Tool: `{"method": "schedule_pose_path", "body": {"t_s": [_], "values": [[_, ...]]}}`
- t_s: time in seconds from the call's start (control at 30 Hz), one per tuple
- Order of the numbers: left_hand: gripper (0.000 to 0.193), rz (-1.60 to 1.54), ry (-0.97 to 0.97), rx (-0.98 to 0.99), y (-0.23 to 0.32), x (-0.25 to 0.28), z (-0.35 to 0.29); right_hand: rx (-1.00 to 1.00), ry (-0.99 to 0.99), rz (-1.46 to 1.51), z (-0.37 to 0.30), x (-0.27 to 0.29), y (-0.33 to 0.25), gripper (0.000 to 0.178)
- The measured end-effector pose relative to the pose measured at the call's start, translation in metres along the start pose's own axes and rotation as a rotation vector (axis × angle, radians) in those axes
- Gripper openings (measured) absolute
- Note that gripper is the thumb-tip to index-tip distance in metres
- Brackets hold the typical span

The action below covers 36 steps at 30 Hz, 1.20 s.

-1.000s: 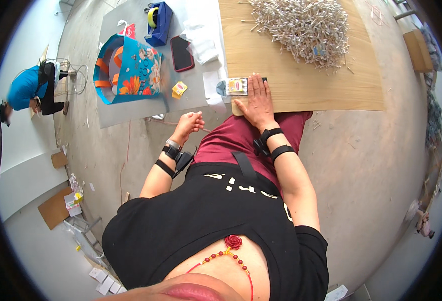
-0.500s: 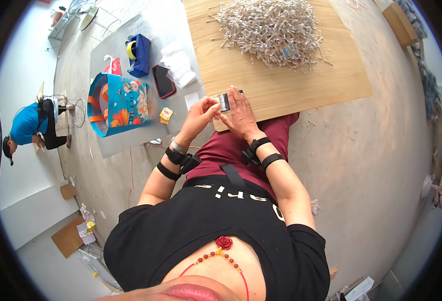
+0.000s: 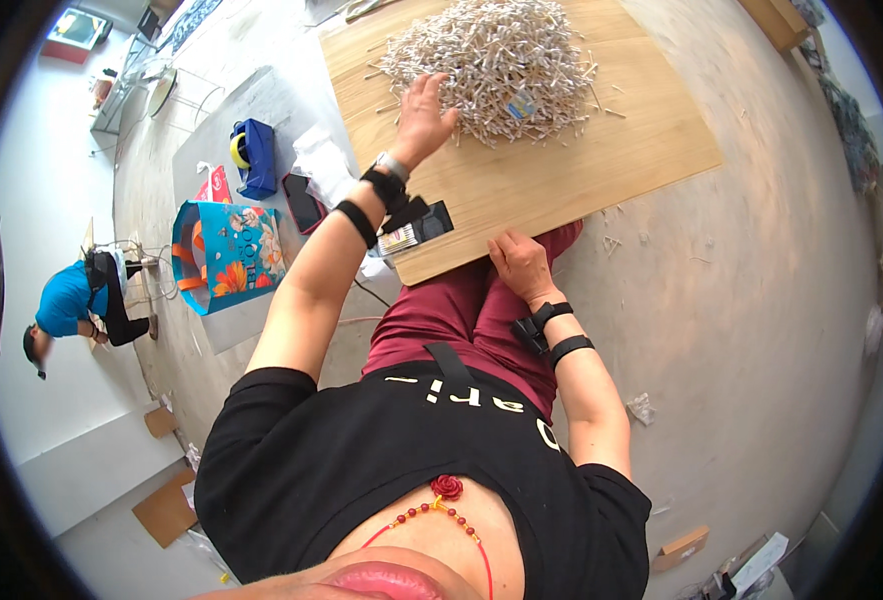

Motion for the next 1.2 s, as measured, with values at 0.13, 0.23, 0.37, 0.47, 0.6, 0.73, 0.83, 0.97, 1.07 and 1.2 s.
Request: {"method": "schedule_pose_path", "body": {"t_s": [0.13,0.23,0.37,0.47,0.6,0.73,0.83,0.97,1.07,1.2], "values": [[0.058,0.125,-0.067,0.106,0.001,-0.021,0.027,0.003,0.045,0.023,-0.007,0.006,0.001,0.02],[0.038,0.15,-0.073,0.12,-0.004,-0.036,0.022,0.011,0.056,0.03,-0.006,0.009,-0.001,0.019],[0.028,0.073,-0.018,0.08,-0.005,-0.044,-0.009,0.016,0.052,0.025,-0.007,0.01,-0.001,0.018],[0.03,0.081,-0.05,0.066,-0.008,-0.046,-0.03,0.021,0.061,0.017,-0.009,0.009,0.0,0.018],[0.026,0.015,-0.046,0.056,-0.002,-0.04,-0.063,0.022,0.072,0.015,-0.009,0.008,0.005,0.018],[0.025,-0.021,-0.022,0.089,-0.021,-0.029,-0.075,0.027,0.068,0.005,-0.009,0.006,0.004,0.017],[0.023,-0.029,0.031,0.088,-0.043,-0.017,-0.075,0.037,0.089,0.014,-0.009,0.005,0.003,0.017],[0.019,-0.058,0.087,0.073,-0.063,-0.005,-0.062,0.04,0.082,0.003,-0.009,0.002,0.002,0.017],[0.019,-0.102,0.119,0.035,-0.045,-0.001,-0.054,0.027,0.087,-0.02,-0.011,0.004,0.007,0.018],[0.029,-0.123,0.082,0.046,-0.054,-0.003,-0.048,0.016,0.08,-0.034,-0.01,-0.001,0.005,0.017]]}}
Point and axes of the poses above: each hand's wrist, its own z-axis towards the middle knuckle, its own x-axis out of the back of the hand, y = z × x, the point moved 7 cm from there along z, towards the middle knuckle, and after that the axes turned 5 degrees about x, right-handed, at the moved point
